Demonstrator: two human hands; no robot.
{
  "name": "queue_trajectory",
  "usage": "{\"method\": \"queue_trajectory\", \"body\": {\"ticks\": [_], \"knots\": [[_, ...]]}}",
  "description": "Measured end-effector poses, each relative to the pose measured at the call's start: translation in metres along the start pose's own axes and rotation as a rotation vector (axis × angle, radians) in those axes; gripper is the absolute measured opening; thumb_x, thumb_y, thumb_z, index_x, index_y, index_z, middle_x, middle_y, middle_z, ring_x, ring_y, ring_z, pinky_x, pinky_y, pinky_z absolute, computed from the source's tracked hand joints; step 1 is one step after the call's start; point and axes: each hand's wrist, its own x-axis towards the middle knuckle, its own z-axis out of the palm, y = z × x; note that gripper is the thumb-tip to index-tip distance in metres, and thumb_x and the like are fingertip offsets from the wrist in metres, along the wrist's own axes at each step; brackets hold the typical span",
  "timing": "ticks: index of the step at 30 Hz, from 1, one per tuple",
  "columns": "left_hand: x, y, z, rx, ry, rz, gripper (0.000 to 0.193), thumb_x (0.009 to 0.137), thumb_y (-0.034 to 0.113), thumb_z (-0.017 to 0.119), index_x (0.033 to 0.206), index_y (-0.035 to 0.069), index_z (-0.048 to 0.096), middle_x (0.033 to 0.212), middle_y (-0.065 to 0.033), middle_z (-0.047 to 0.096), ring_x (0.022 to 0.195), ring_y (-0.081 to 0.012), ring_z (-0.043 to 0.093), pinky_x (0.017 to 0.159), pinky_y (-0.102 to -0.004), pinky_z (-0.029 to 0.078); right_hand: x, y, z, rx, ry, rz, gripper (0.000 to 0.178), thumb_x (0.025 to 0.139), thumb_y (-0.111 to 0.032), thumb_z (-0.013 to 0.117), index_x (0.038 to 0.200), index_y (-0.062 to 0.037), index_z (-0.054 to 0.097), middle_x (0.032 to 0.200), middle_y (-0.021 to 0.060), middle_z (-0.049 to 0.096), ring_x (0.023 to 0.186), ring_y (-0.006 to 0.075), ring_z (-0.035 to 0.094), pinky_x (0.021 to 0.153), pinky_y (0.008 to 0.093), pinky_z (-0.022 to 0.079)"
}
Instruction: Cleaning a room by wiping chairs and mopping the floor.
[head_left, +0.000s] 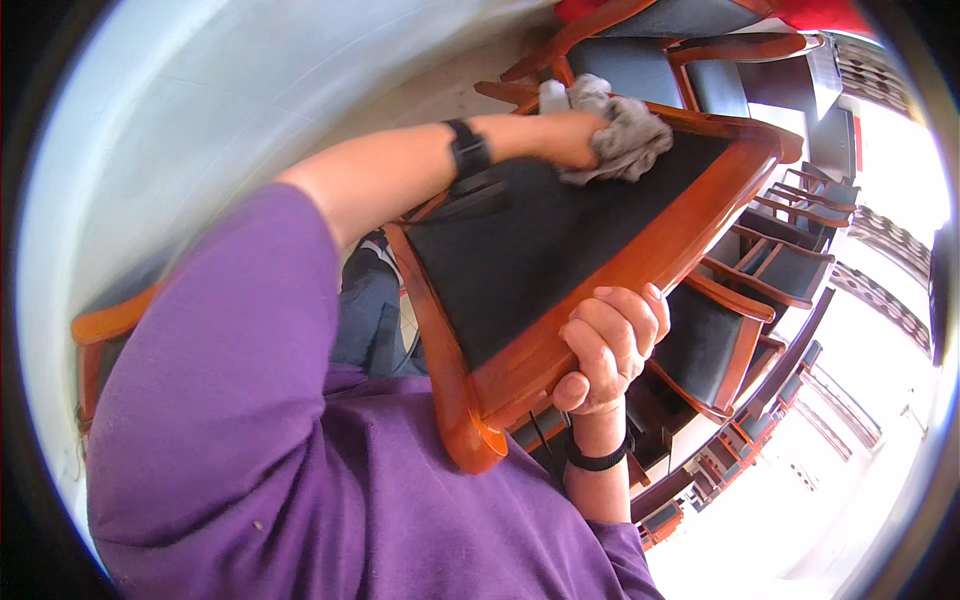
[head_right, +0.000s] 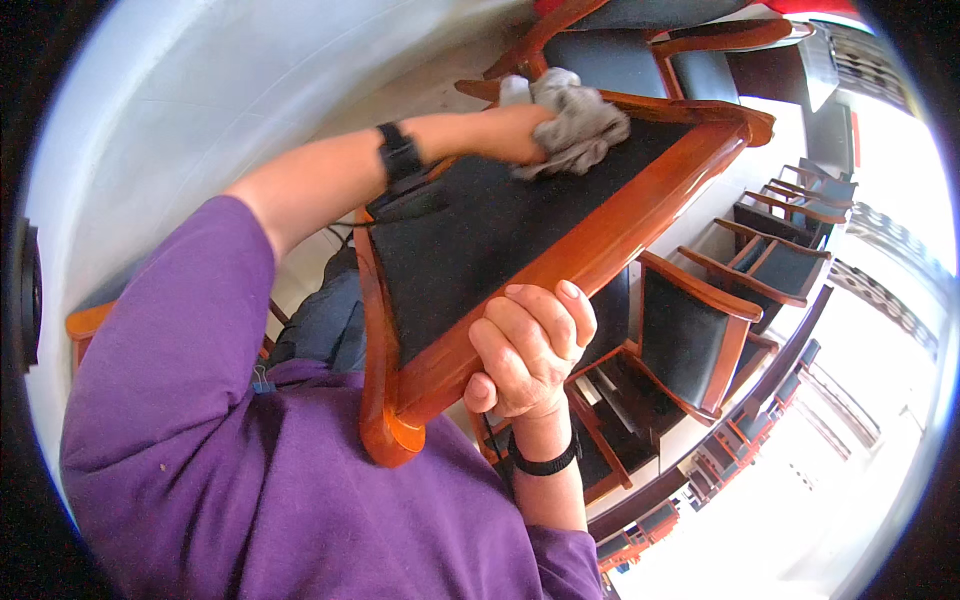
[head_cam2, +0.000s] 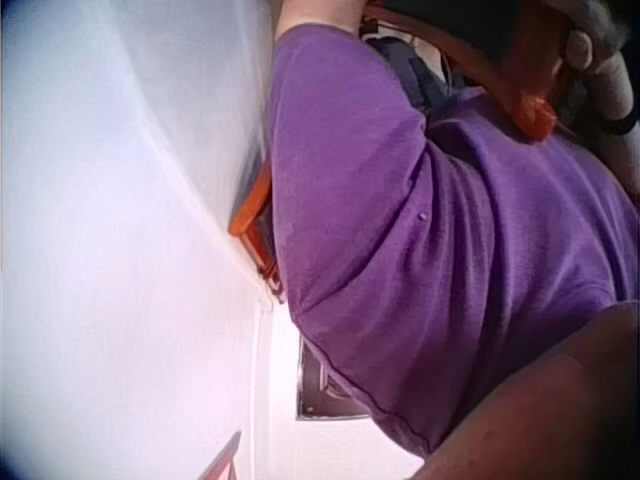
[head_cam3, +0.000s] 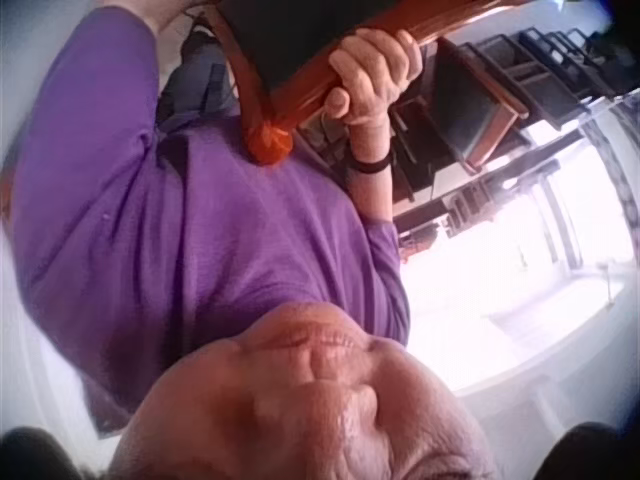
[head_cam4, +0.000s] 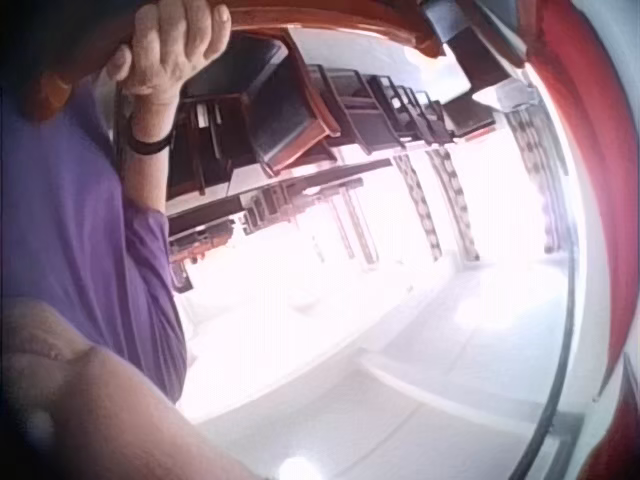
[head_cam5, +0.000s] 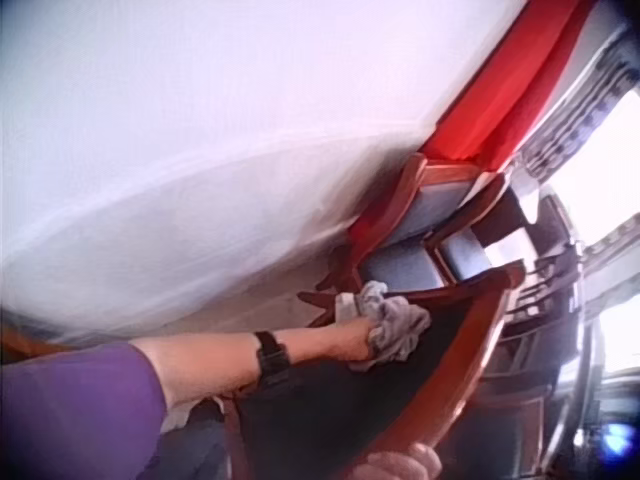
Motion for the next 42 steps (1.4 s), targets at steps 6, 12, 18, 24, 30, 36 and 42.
{"method": "queue_trajectory", "body": {"ticks": [6,12,18,24,30,36,42], "knots": [[-0.204,-0.044,0.027,-0.042,-0.220,-0.065,0.028,0.062,0.008,0.062,0.088,0.001,0.054,0.086,-0.0175,0.056,0.085,-0.0315,0.053,0.078,-0.0373,0.041,-0.002,0.002,-0.001,0.003,0.008,0.005,0.030,0.079,-0.031,0.035,0.069,-0.0118,0.056,0.071,0.0029,0.056,0.080,0.0205,0.054,0.089,0.0399,0.031],[-0.225,-0.054,0.030,0.070,0.028,-0.106,0.024,0.065,0.008,0.058,0.089,0.002,0.055,0.090,-0.0170,0.057,0.088,-0.0325,0.054,0.077,-0.0363,0.042,0.004,-0.001,0.003,-0.003,-0.010,0.000,0.029,0.079,-0.030,0.035,0.068,-0.0124,0.055,0.072,0.0029,0.056,0.079,0.0204,0.054,0.090,0.0397,0.031],[-0.155,-0.091,0.021,-0.001,0.204,-0.429,0.025,0.065,0.011,0.057,0.088,0.001,0.056,0.085,-0.0208,0.059,0.083,-0.0341,0.057,0.073,-0.0388,0.044,0.010,-0.002,0.013,-0.006,0.025,-0.027,0.029,0.079,-0.030,0.034,0.067,-0.0119,0.054,0.071,0.0039,0.056,0.079,0.0219,0.054,0.089,0.0406,0.032],[-0.195,-0.036,0.021,0.112,-0.119,-0.374,0.029,0.067,0.015,0.056,0.091,0.000,0.053,0.087,-0.0215,0.058,0.085,-0.0362,0.054,0.074,-0.0398,0.043,0.003,0.001,0.009,-0.019,0.071,-0.034,0.031,0.079,-0.031,0.033,0.067,-0.0120,0.054,0.072,0.0042,0.056,0.079,0.0222,0.054,0.088,0.0409,0.033],[-0.197,0.060,0.000,-0.017,-0.225,-0.312,0.032,0.067,0.014,0.054,0.095,0.000,0.050,0.087,-0.0195,0.058,0.082,-0.0330,0.055,0.072,-0.0366,0.043,0.003,0.001,0.015,-0.022,0.056,-0.047,0.032,0.080,-0.032,0.032,0.067,-0.0120,0.055,0.073,0.0034,0.056,0.078,0.0218,0.054,0.088,0.0412,0.033],[-0.208,0.122,-0.019,-0.450,-0.233,-0.200,0.030,0.068,0.014,0.051,0.095,0.001,0.053,0.079,-0.0126,0.059,0.074,-0.0213,0.056,0.067,-0.0320,0.044,-0.002,0.004,0.013,-0.041,0.120,-0.067,0.035,0.080,-0.033,0.031,0.066,-0.0097,0.053,0.071,0.0047,0.056,0.077,0.0227,0.055,0.088,0.0416,0.033],[-0.215,0.073,0.016,-0.740,-0.163,-0.178,0.037,0.071,0.009,0.058,0.107,0.002,0.049,0.092,-0.0100,0.055,0.086,-0.0170,0.051,0.076,-0.0299,0.042,0.004,0.000,0.015,-0.034,0.089,-0.069,0.037,0.081,-0.033,0.031,0.065,-0.0086,0.054,0.071,0.0061,0.056,0.078,0.0233,0.055,0.088,0.0416,0.032]]}}
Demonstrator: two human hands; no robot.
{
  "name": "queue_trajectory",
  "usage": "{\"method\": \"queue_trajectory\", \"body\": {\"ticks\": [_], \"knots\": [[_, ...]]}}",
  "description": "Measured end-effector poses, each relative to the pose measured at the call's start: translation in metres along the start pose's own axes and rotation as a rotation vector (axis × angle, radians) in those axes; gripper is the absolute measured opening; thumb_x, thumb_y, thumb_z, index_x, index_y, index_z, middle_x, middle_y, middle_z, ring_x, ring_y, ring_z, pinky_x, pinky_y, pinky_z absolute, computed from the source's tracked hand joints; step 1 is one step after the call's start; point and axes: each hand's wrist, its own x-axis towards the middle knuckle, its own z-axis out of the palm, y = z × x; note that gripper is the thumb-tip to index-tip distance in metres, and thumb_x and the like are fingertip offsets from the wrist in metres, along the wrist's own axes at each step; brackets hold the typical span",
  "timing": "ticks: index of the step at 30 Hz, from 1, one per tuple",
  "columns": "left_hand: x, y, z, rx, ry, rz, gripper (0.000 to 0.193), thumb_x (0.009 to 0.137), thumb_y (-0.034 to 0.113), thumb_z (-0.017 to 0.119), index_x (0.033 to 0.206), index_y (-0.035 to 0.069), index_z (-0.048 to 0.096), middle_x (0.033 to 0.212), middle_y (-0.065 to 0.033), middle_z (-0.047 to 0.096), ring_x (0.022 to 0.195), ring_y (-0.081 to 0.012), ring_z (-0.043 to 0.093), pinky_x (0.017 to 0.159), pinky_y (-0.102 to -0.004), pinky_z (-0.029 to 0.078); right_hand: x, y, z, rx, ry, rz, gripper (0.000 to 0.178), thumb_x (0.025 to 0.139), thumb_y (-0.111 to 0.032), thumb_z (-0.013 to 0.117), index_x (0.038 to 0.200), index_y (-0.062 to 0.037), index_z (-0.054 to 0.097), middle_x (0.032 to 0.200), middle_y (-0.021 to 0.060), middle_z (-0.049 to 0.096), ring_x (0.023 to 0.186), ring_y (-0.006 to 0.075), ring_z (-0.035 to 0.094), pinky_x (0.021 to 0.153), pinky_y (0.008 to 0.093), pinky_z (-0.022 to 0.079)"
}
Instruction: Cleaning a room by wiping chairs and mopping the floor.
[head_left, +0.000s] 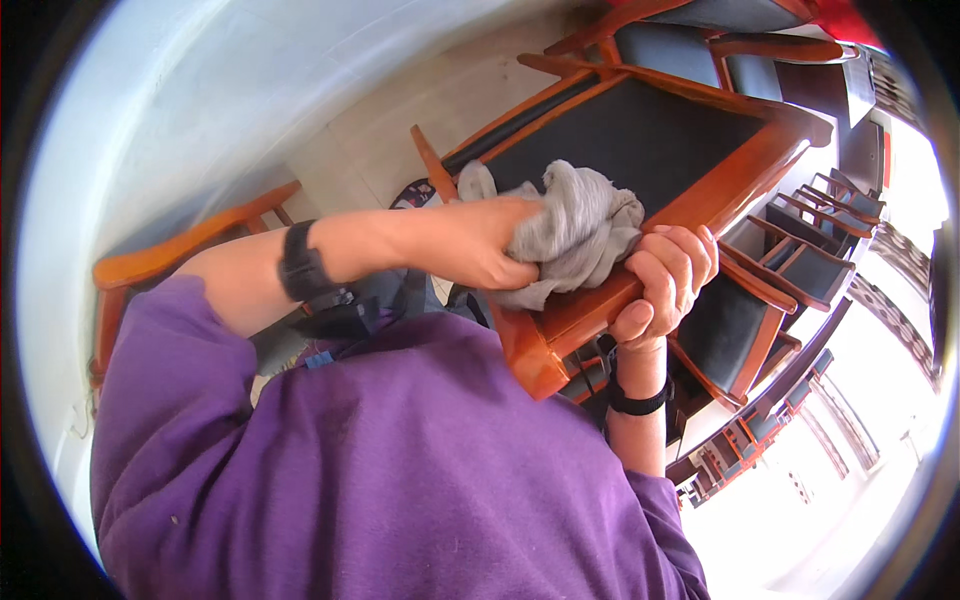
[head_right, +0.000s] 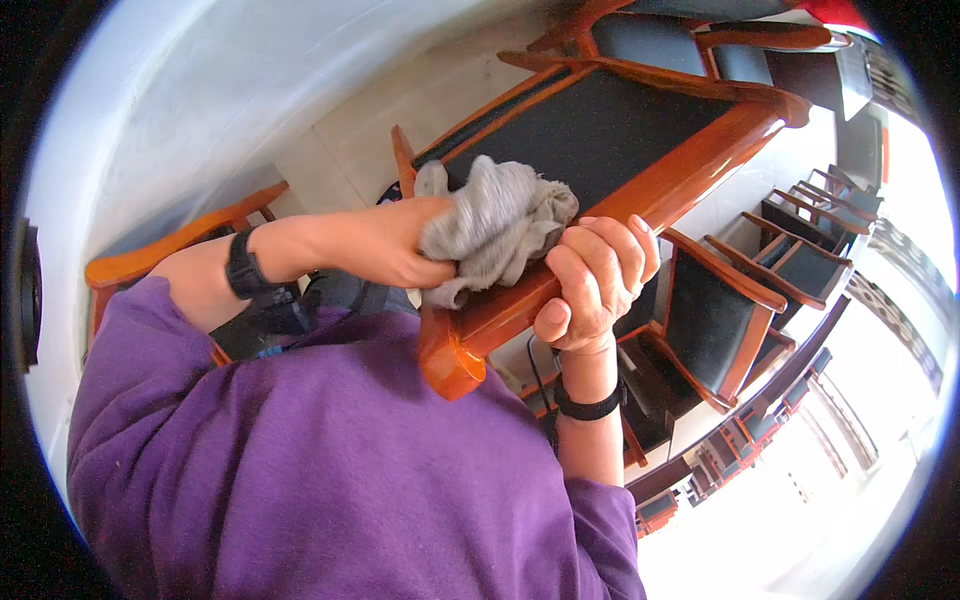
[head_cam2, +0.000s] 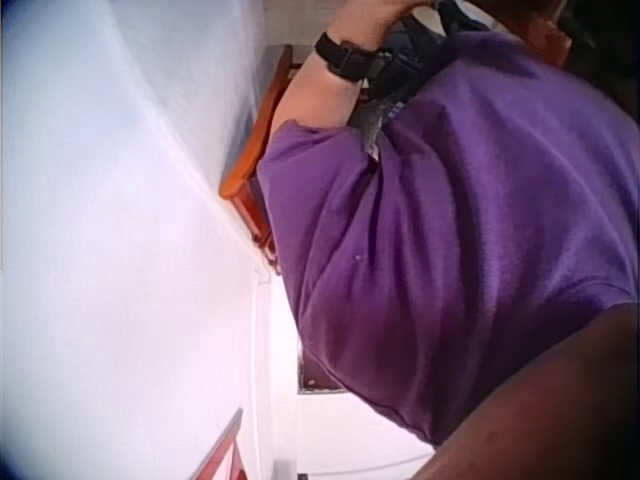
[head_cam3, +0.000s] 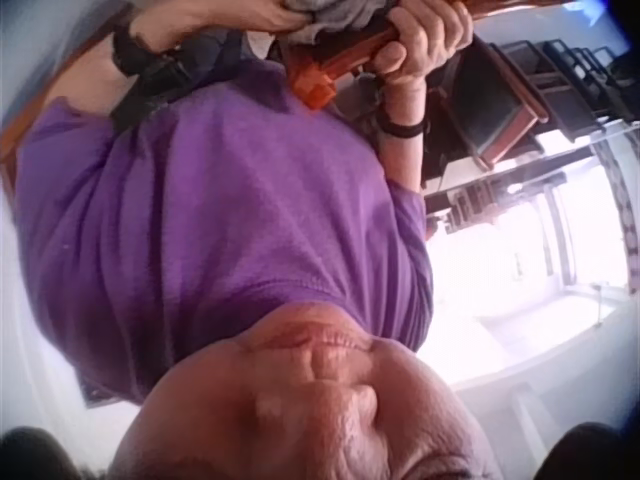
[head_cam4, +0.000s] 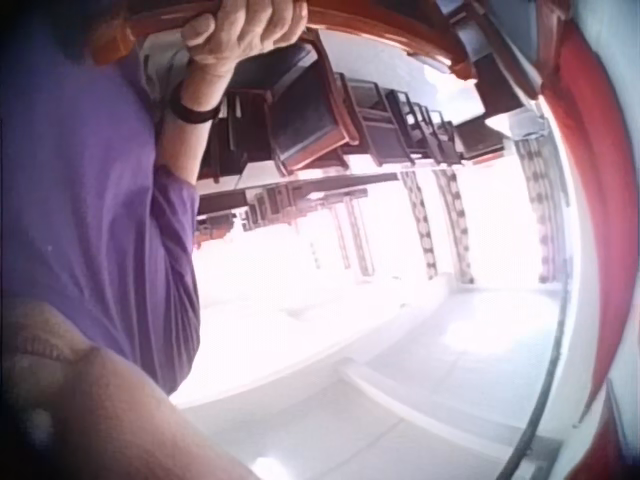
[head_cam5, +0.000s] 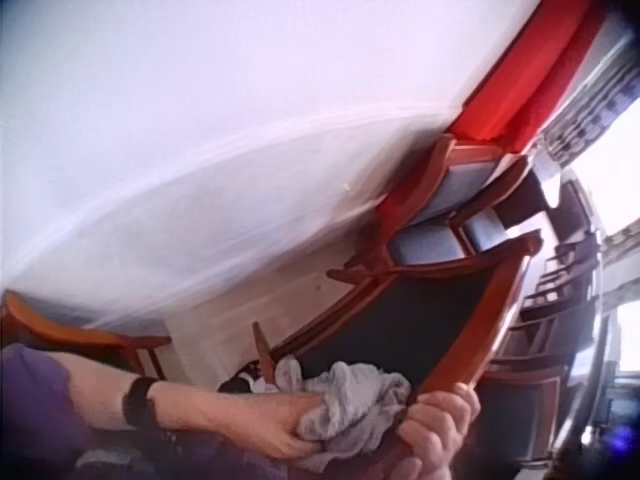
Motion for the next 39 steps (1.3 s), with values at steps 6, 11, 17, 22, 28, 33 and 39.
{"method": "queue_trajectory", "body": {"ticks": [6,11,17,22,28,33,39], "knots": [[0.045,-0.128,-0.095,1.048,0.429,-0.214,0.035,0.063,0.013,0.063,0.092,-0.002,0.050,0.095,-0.0218,0.053,0.089,-0.0365,0.053,0.077,-0.0403,0.042,0.004,-0.003,0.000,-0.022,-0.040,0.013,0.037,0.082,-0.032,0.031,0.065,-0.0089,0.053,0.070,0.0062,0.055,0.079,0.0235,0.054,0.089,0.0416,0.032],[0.046,-0.155,-0.127,0.887,0.647,-0.191,0.027,0.063,0.012,0.059,0.086,0.000,0.055,0.083,-0.0201,0.058,0.081,-0.0347,0.056,0.070,-0.0402,0.045,0.014,-0.005,0.010,-0.003,-0.069,-0.003,0.037,0.083,-0.033,0.031,0.067,-0.0086,0.054,0.072,0.0064,0.056,0.079,0.0238,0.055,0.089,0.0418,0.032],[0.009,-0.084,-0.076,0.696,0.230,-0.029,0.028,0.063,0.014,0.056,0.088,0.004,0.056,0.082,-0.0172,0.059,0.078,-0.0306,0.058,0.069,-0.0372,0.046,0.011,-0.004,0.013,0.005,-0.035,-0.026,0.037,0.083,-0.033,0.030,0.067,-0.0093,0.053,0.071,0.0061,0.056,0.077,0.0237,0.054,0.087,0.0421,0.033],[-0.019,0.022,-0.018,0.219,0.030,0.104,0.025,0.068,0.015,0.054,0.089,0.001,0.055,0.077,-0.0130,0.060,0.072,-0.0194,0.056,0.067,-0.0307,0.043,0.004,-0.006,0.006,0.001,-0.034,-0.005,0.037,0.082,-0.033,0.030,0.065,-0.0087,0.052,0.070,0.0066,0.056,0.076,0.0244,0.055,0.086,0.0436,0.033],[-0.004,0.012,-0.011,0.035,-0.085,0.138,0.028,0.067,0.014,0.055,0.092,0.000,0.053,0.084,-0.0157,0.058,0.078,-0.0258,0.056,0.071,-0.0343,0.043,0.007,-0.010,0.001,-0.022,-0.081,0.011,0.034,0.080,-0.031,0.033,0.067,-0.0066,0.053,0.072,0.0088,0.056,0.077,0.0258,0.055,0.088,0.0452,0.033],[0.052,-0.024,-0.043,0.494,0.492,0.435,0.033,0.064,0.015,0.057,0.095,0.003,0.054,0.095,-0.0191,0.056,0.094,-0.0338,0.052,0.082,-0.0390,0.040,0.013,-0.012,0.000,-0.034,-0.144,0.034,0.029,0.080,-0.029,0.036,0.069,-0.0084,0.053,0.073,0.0065,0.056,0.079,0.0241,0.054,0.089,0.0436,0.032],[0.167,-0.041,-0.167,0.528,0.647,0.392,0.042,0.066,0.017,0.057,0.104,0.001,0.051,0.100,-0.0176,0.058,0.093,-0.0271,0.056,0.082,-0.0354,0.042,0.016,-0.015,0.010,-0.047,-0.166,0.045,0.029,0.082,-0.029,0.034,0.070,-0.0107,0.053,0.072,0.0048,0.056,0.078,0.0230,0.055,0.090,0.0428,0.032]]}}
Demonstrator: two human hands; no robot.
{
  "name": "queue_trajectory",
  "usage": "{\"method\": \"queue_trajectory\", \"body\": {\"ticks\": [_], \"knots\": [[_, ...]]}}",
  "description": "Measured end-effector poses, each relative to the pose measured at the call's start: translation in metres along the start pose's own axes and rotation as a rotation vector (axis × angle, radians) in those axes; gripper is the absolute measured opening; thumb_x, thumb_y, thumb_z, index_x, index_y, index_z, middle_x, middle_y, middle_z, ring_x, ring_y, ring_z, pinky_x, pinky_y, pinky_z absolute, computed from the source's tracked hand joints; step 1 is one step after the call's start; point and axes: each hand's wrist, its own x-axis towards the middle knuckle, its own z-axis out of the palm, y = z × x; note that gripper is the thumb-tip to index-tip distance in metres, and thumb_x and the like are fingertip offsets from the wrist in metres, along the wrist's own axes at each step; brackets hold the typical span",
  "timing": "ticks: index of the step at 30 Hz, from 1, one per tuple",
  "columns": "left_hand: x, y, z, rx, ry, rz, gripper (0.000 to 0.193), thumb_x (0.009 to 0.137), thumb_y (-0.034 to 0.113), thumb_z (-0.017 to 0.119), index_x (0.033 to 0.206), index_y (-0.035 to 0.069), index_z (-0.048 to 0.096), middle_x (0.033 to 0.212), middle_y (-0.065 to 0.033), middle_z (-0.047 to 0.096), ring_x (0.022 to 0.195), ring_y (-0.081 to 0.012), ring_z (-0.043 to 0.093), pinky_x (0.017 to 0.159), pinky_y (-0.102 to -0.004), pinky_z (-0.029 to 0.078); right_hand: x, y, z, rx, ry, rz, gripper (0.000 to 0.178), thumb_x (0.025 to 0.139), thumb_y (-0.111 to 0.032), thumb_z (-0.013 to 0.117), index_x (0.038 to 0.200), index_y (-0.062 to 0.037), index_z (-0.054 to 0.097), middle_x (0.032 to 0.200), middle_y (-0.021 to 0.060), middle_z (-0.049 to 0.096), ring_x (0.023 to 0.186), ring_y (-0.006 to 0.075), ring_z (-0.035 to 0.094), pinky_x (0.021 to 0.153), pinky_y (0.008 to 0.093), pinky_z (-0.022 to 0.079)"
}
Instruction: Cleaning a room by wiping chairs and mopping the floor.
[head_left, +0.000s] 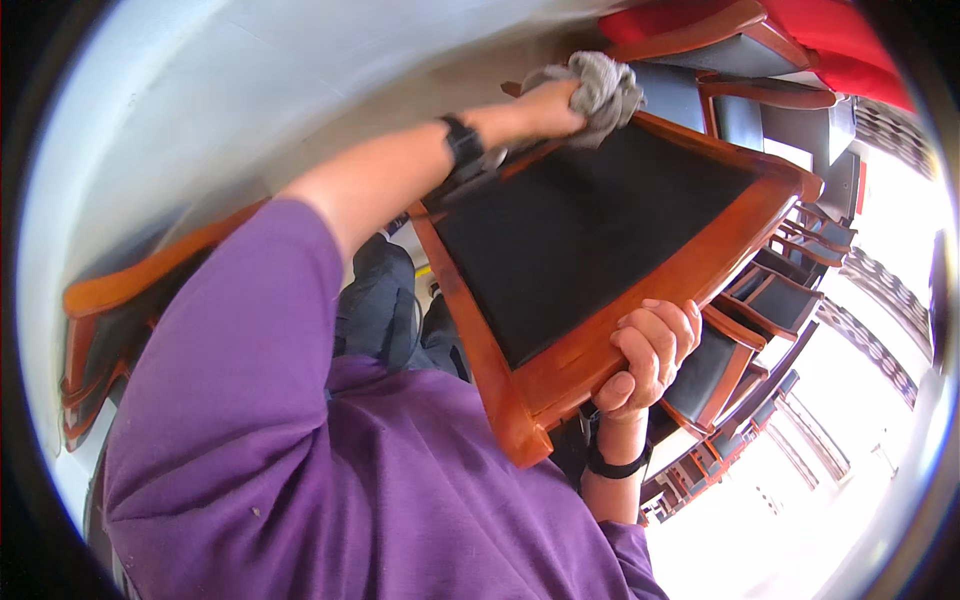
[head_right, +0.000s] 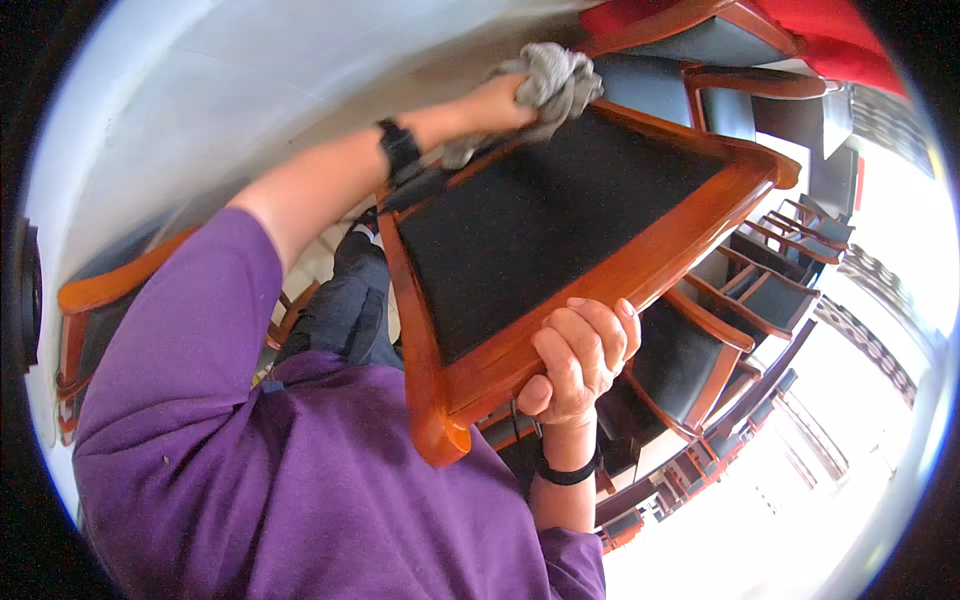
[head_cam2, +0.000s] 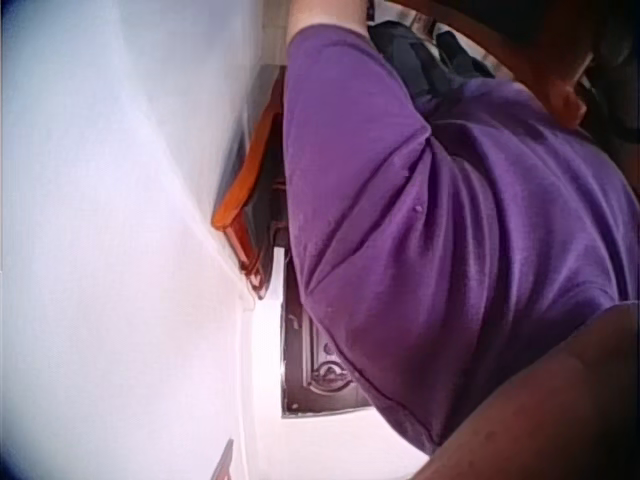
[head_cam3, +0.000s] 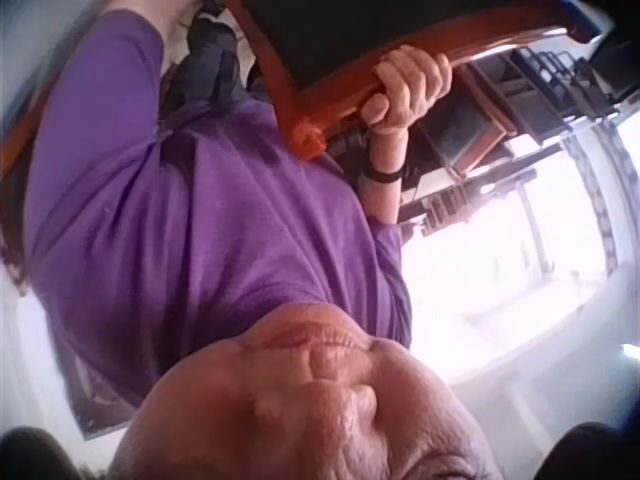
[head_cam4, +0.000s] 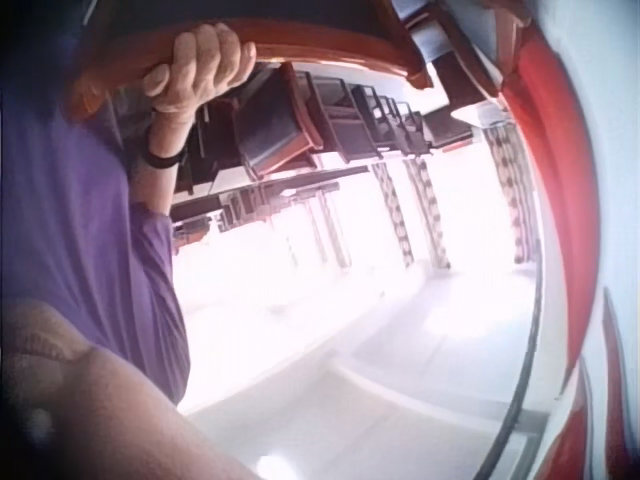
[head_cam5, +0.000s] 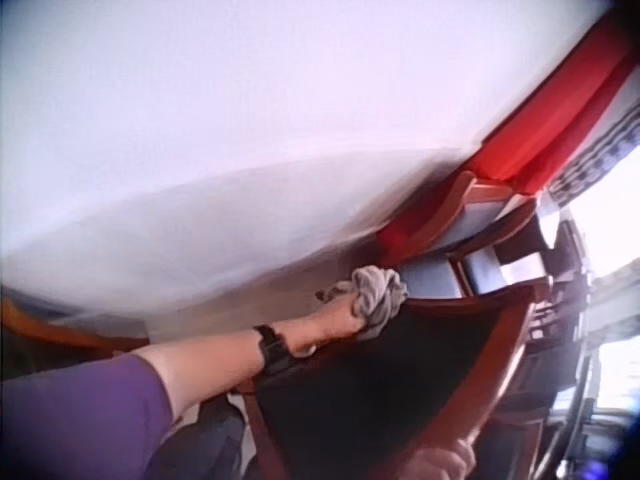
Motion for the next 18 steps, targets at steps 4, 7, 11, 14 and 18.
{"method": "queue_trajectory", "body": {"ticks": [4,7,11,14,18], "knots": [[0.067,-0.078,0.030,0.242,-0.140,-0.003,0.033,0.071,0.015,0.052,0.102,0.005,0.053,0.095,-0.0193,0.059,0.093,-0.0324,0.055,0.082,-0.0354,0.041,0.005,-0.001,0.004,-0.003,-0.012,0.030,0.035,0.083,-0.034,0.030,0.069,-0.0121,0.053,0.071,0.0041,0.055,0.077,0.0225,0.054,0.091,0.0425,0.032],[0.039,-0.136,0.058,0.315,-0.042,0.218,0.031,0.074,0.010,0.050,0.105,0.007,0.054,0.096,-0.0197,0.059,0.093,-0.0332,0.055,0.081,-0.0378,0.041,0.006,0.001,0.006,-0.006,-0.005,0.034,0.040,0.085,-0.037,0.026,0.068,-0.0122,0.053,0.069,0.0038,0.055,0.076,0.0221,0.054,0.090,0.0419,0.033],[-0.042,-0.093,-0.006,0.396,-0.513,-0.305,0.033,0.074,0.008,0.052,0.106,0.003,0.052,0.094,-0.0212,0.058,0.088,-0.0328,0.056,0.073,-0.0384,0.043,0.004,0.004,0.003,-0.015,-0.003,-0.001,0.039,0.085,-0.035,0.024,0.069,-0.0113,0.051,0.070,0.0049,0.054,0.077,0.0234,0.053,0.088,0.0434,0.033],[-0.131,-0.123,-0.058,0.540,-0.559,-0.413,0.046,0.064,0.009,0.056,0.109,0.003,0.049,0.091,-0.0204,0.059,0.084,-0.0335,0.056,0.072,-0.0403,0.043,0.009,0.005,0.002,0.010,0.011,-0.040,0.038,0.085,-0.036,0.027,0.069,-0.0114,0.051,0.071,0.0051,0.054,0.078,0.0232,0.053,0.088,0.0429,0.033],[-0.221,-0.050,-0.118,0.237,-0.182,-0.828,0.049,0.065,0.010,0.059,0.112,-0.001,0.049,0.100,-0.0161,0.058,0.091,-0.0243,0.056,0.077,-0.0344,0.044,0.022,0.009,0.017,0.035,-0.046,-0.051,0.035,0.083,-0.038,0.035,0.070,-0.0118,0.054,0.074,0.0041,0.056,0.078,0.0216,0.054,0.088,0.0400,0.032]]}}
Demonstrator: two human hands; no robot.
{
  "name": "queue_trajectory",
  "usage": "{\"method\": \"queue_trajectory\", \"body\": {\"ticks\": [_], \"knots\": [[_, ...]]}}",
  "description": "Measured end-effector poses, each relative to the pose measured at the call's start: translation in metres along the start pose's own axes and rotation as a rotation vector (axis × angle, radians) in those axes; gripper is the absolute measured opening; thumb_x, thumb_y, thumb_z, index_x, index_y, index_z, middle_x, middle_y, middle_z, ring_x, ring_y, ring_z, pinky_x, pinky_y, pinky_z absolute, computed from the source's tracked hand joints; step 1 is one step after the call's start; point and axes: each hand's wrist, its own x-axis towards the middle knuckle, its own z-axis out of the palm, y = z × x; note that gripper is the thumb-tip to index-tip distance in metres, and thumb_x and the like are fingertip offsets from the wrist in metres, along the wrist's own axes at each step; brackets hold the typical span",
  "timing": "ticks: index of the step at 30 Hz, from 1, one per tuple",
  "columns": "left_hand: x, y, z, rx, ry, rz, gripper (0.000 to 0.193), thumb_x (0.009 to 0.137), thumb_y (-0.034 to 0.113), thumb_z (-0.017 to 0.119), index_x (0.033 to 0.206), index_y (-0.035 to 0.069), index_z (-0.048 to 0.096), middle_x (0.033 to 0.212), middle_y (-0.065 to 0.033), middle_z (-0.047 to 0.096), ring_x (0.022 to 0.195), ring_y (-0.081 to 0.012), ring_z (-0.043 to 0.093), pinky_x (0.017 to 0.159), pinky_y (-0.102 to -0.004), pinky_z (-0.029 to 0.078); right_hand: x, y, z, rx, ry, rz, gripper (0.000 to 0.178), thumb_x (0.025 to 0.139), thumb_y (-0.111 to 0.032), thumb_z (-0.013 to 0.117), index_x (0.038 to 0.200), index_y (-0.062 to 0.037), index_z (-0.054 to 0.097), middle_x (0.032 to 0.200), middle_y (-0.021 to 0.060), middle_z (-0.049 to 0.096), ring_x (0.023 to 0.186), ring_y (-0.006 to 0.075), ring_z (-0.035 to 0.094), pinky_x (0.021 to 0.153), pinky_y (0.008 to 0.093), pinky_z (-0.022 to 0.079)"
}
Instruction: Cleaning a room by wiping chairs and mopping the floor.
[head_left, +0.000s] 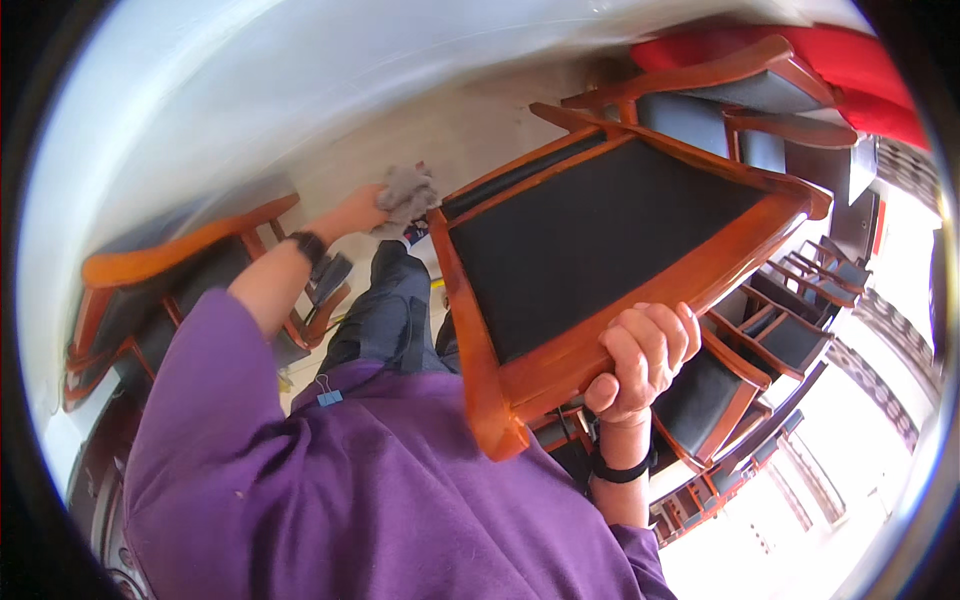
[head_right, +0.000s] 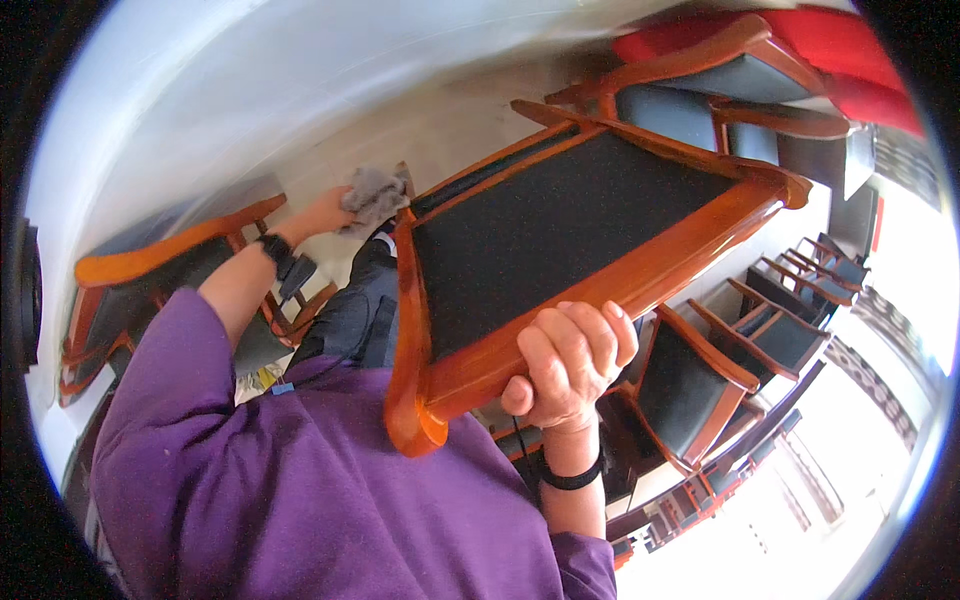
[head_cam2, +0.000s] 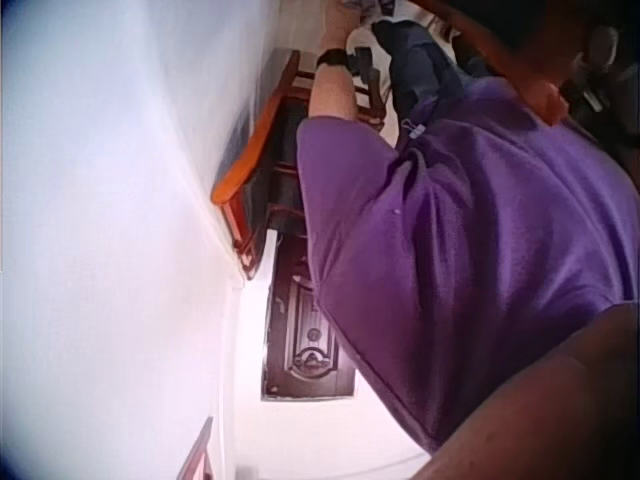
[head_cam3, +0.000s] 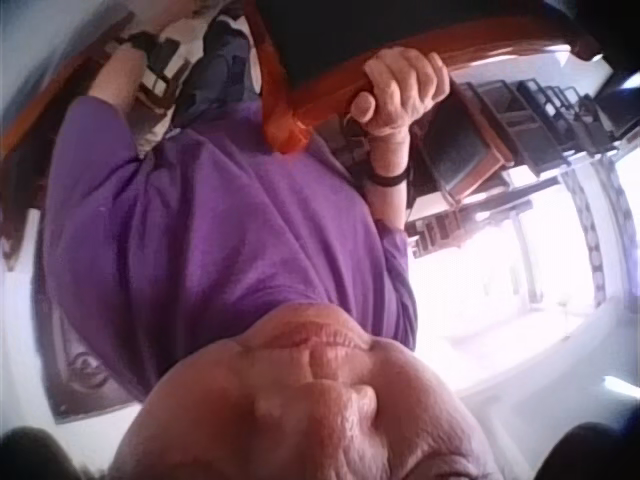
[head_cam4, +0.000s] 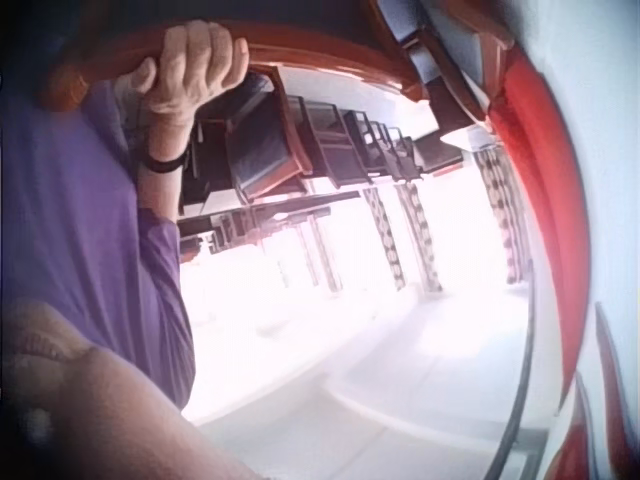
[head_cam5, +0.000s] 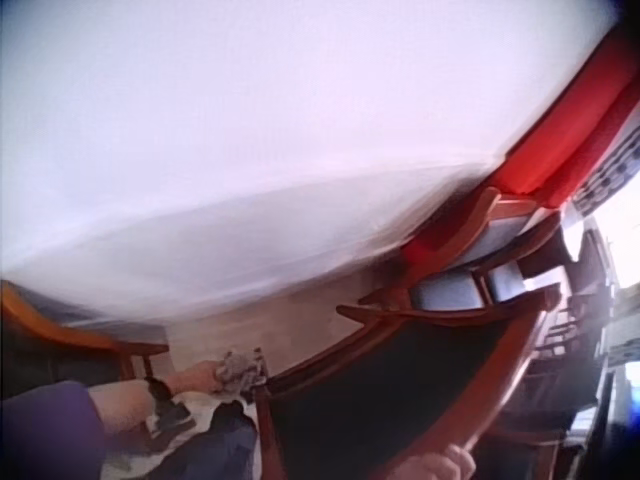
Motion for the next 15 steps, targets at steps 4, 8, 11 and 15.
{"method": "queue_trajectory", "body": {"ticks": [4,8,11,15], "knots": [[-0.055,-0.093,0.007,-0.527,0.379,0.025,0.040,0.068,0.008,0.057,0.106,-0.003,0.052,0.097,-0.0110,0.059,0.088,-0.0194,0.057,0.076,-0.0309,0.044,0.018,-0.004,-0.001,-0.013,-0.085,-0.059,0.035,0.084,-0.038,0.038,0.072,-0.0099,0.055,0.076,0.0046,0.056,0.079,0.0219,0.054,0.088,0.0397,0.031],[-0.093,-0.148,0.011,-0.755,0.680,-0.243,0.034,0.069,0.007,0.056,0.101,-0.003,0.055,0.095,-0.0114,0.060,0.086,-0.0189,0.058,0.074,-0.0300,0.045,0.040,-0.007,0.013,0.019,-0.117,-0.121,0.026,0.081,-0.033,0.044,0.077,-0.0089,0.054,0.080,0.0059,0.055,0.083,0.0234,0.053,0.089,0.0401,0.030],[-0.111,-0.165,0.018,-0.735,0.784,-0.232,0.033,0.069,0.005,0.055,0.101,-0.003,0.055,0.093,-0.0103,0.059,0.086,-0.0184,0.058,0.073,-0.0296,0.045,0.053,-0.010,0.024,-0.004,-0.135,-0.154,0.020,0.079,-0.027,0.047,0.080,-0.0081,0.054,0.083,0.0070,0.055,0.086,0.0250,0.051,0.090,0.0415,0.030],[-0.145,-0.167,0.033,-0.904,0.790,-0.352,0.034,0.069,0.004,0.052,0.102,-0.003,0.055,0.093,-0.0097,0.059,0.085,-0.0185,0.058,0.074,-0.0298,0.045,0.064,-0.016,0.023,0.027,-0.185,-0.227,0.037,0.072,-0.040,0.058,0.085,-0.0062,0.052,0.086,0.0084,0.053,0.088,0.0268,0.049,0.090,0.0434,0.030]]}}
